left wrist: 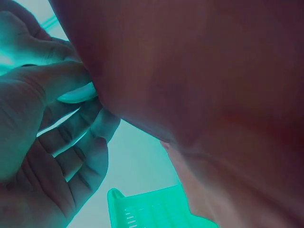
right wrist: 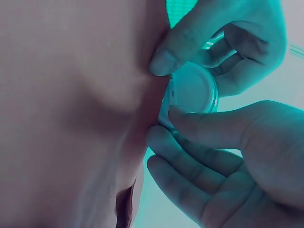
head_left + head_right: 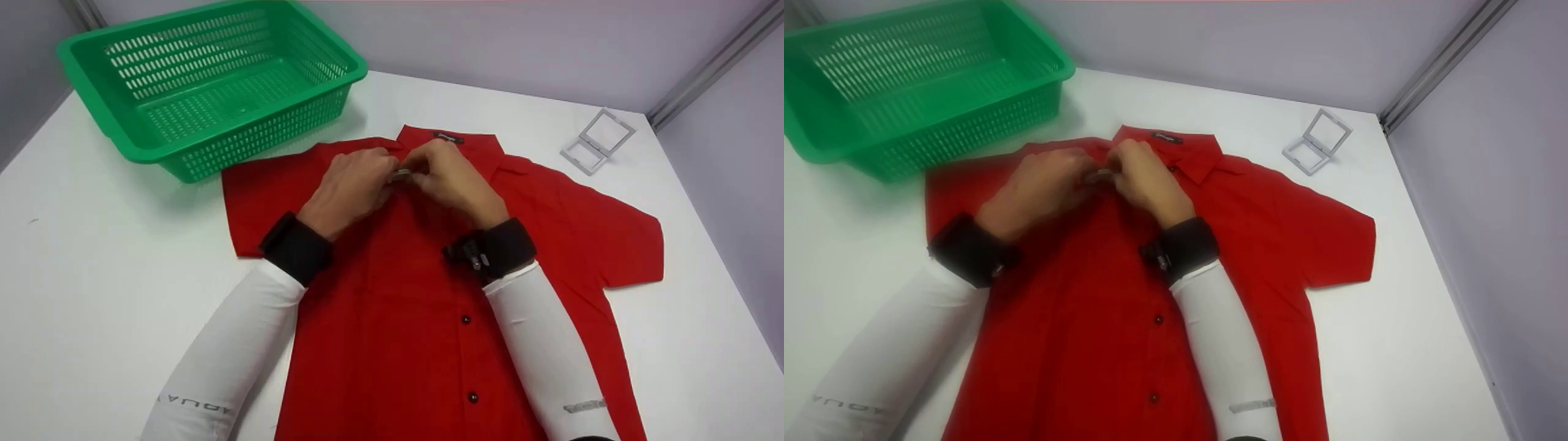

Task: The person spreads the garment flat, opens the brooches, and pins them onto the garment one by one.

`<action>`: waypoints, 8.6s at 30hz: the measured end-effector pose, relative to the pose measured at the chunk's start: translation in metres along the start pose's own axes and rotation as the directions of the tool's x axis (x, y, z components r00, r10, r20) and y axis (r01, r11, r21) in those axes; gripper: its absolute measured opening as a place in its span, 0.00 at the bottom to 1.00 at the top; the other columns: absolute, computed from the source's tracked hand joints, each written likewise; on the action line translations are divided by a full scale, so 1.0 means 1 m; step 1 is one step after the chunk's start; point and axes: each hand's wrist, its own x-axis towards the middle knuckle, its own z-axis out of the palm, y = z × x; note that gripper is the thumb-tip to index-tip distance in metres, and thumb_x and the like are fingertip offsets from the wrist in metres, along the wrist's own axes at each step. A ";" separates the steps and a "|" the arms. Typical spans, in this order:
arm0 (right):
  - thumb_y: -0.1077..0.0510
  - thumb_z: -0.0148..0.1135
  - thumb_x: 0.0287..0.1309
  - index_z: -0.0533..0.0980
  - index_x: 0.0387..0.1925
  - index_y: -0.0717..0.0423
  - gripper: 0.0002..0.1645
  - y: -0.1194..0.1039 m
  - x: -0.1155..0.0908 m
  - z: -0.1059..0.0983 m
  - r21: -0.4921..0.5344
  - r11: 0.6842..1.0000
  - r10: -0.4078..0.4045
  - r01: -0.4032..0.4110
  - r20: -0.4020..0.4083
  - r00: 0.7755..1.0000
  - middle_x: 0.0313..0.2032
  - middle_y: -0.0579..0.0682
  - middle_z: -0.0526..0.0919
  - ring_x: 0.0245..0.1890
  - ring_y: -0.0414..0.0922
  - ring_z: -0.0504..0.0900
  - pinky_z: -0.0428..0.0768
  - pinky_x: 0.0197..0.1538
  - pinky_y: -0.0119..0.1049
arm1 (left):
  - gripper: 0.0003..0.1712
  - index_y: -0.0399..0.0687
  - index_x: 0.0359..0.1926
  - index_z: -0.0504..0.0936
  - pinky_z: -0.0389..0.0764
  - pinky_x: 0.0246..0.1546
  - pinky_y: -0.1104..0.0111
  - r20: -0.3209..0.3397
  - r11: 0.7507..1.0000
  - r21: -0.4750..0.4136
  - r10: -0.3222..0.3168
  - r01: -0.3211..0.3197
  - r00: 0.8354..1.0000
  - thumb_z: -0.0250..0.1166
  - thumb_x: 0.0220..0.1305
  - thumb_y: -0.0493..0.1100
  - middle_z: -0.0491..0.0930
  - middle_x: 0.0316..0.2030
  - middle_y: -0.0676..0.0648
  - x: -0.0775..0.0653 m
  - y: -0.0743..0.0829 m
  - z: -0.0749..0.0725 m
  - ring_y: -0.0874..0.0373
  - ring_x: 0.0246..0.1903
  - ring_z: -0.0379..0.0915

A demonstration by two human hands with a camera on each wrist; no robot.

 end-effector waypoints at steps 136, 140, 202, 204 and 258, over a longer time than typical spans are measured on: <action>0.57 0.65 0.62 0.85 0.49 0.47 0.14 0.002 -0.002 -0.009 -0.002 1.000 -0.006 0.006 0.032 0.999 0.40 0.47 0.89 0.40 0.41 0.81 0.80 0.46 0.33 | 0.12 0.39 0.30 0.80 0.80 0.26 0.62 -0.082 0.998 0.029 -0.051 0.054 0.995 0.63 0.66 0.45 0.71 0.18 0.43 0.005 0.010 0.007 0.52 0.20 0.69; 0.56 0.65 0.62 0.85 0.50 0.46 0.14 0.001 -0.003 -0.011 -0.004 1.000 -0.001 0.001 0.027 1.000 0.40 0.46 0.89 0.40 0.41 0.81 0.80 0.43 0.33 | 0.14 0.39 0.28 0.79 0.80 0.26 0.62 -0.096 0.996 0.046 -0.065 0.070 0.993 0.62 0.66 0.45 0.69 0.17 0.44 0.005 0.011 0.006 0.53 0.19 0.67; 0.61 0.65 0.61 0.84 0.47 0.52 0.13 0.005 0.001 -0.005 -0.031 0.998 -0.054 0.055 0.026 0.998 0.39 0.49 0.87 0.42 0.44 0.82 0.82 0.54 0.38 | 0.15 0.38 0.45 0.83 0.84 0.35 0.60 -0.006 0.995 0.011 -0.097 0.097 0.995 0.66 0.64 0.46 0.80 0.28 0.41 0.008 0.014 0.006 0.51 0.28 0.76; 0.60 0.65 0.61 0.85 0.47 0.52 0.12 0.005 0.001 -0.005 -0.041 0.997 -0.064 0.065 0.024 0.998 0.38 0.49 0.87 0.41 0.43 0.82 0.82 0.53 0.38 | 0.14 0.38 0.43 0.83 0.84 0.34 0.60 -0.013 0.996 0.014 -0.093 0.093 0.996 0.65 0.65 0.46 0.80 0.27 0.41 0.007 0.014 0.006 0.51 0.28 0.76; 0.56 0.64 0.62 0.84 0.45 0.48 0.11 0.005 -0.001 -0.003 -0.049 0.998 -0.025 0.026 0.039 0.999 0.34 0.46 0.84 0.37 0.43 0.79 0.81 0.49 0.37 | 0.11 0.38 0.34 0.81 0.81 0.29 0.62 -0.038 0.996 0.067 -0.055 0.057 0.998 0.62 0.66 0.44 0.75 0.23 0.42 0.006 0.015 0.008 0.52 0.24 0.72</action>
